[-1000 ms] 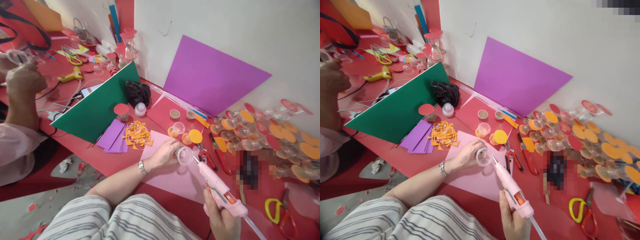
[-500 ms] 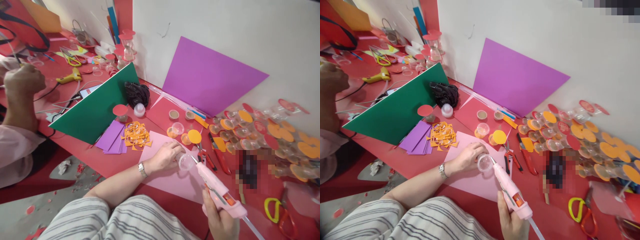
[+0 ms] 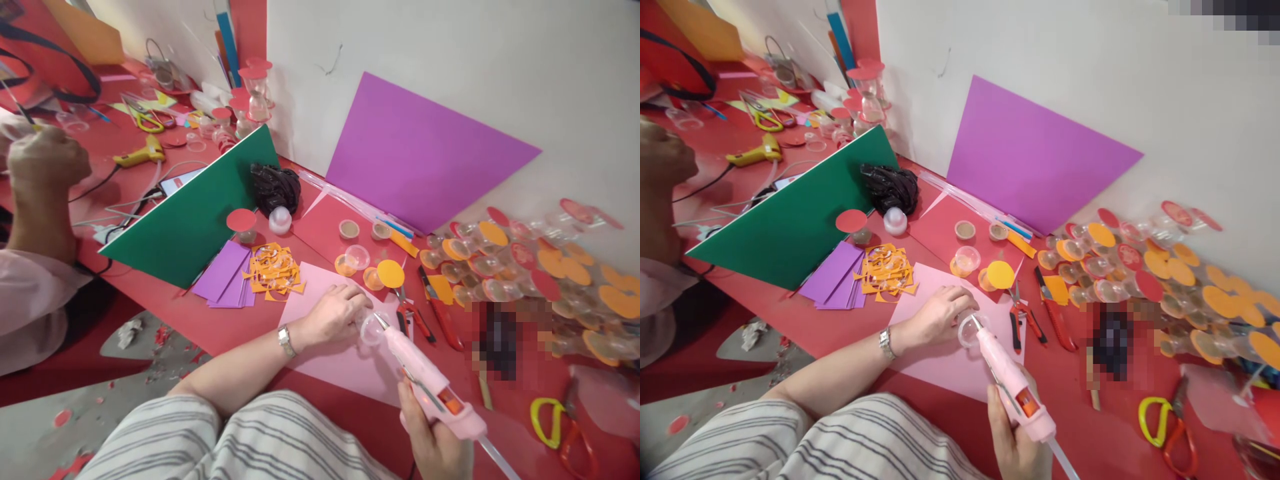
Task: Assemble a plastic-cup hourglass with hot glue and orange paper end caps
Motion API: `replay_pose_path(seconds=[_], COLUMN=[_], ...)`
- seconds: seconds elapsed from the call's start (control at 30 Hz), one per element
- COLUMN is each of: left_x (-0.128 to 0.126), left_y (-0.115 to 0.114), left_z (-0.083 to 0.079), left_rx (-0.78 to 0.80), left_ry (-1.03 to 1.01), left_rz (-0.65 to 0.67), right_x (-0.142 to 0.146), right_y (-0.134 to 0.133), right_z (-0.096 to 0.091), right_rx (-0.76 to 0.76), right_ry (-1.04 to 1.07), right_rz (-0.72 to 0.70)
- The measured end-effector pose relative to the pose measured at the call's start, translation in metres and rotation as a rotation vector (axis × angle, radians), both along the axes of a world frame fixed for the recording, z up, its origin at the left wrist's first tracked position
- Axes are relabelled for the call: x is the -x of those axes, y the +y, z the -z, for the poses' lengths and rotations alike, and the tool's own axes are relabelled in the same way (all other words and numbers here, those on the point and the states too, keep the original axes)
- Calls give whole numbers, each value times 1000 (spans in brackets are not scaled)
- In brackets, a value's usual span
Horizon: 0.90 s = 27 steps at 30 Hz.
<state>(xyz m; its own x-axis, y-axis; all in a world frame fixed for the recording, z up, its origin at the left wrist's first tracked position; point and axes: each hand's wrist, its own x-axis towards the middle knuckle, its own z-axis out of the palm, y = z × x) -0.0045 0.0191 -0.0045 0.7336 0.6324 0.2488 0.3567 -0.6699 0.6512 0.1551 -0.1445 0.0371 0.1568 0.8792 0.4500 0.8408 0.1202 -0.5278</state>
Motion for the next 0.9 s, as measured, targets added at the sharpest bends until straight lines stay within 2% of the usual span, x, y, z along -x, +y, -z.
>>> replay_pose_path(seconds=[0.5, 0.67, 0.9], left_x=[-1, 0, 1], left_y=[0, 0, -1], left_z=[1, -2, -6], left_rx=[17, 14, -1], left_ry=[-13, 0, 19], left_rz=[-25, -24, -32], right_x=[-8, -7, -9], right_y=[-13, -16, -13], right_z=[10, 11, 12], right_rx=[92, 140, 99], right_ry=[106, 108, 98], right_rz=[34, 102, 42])
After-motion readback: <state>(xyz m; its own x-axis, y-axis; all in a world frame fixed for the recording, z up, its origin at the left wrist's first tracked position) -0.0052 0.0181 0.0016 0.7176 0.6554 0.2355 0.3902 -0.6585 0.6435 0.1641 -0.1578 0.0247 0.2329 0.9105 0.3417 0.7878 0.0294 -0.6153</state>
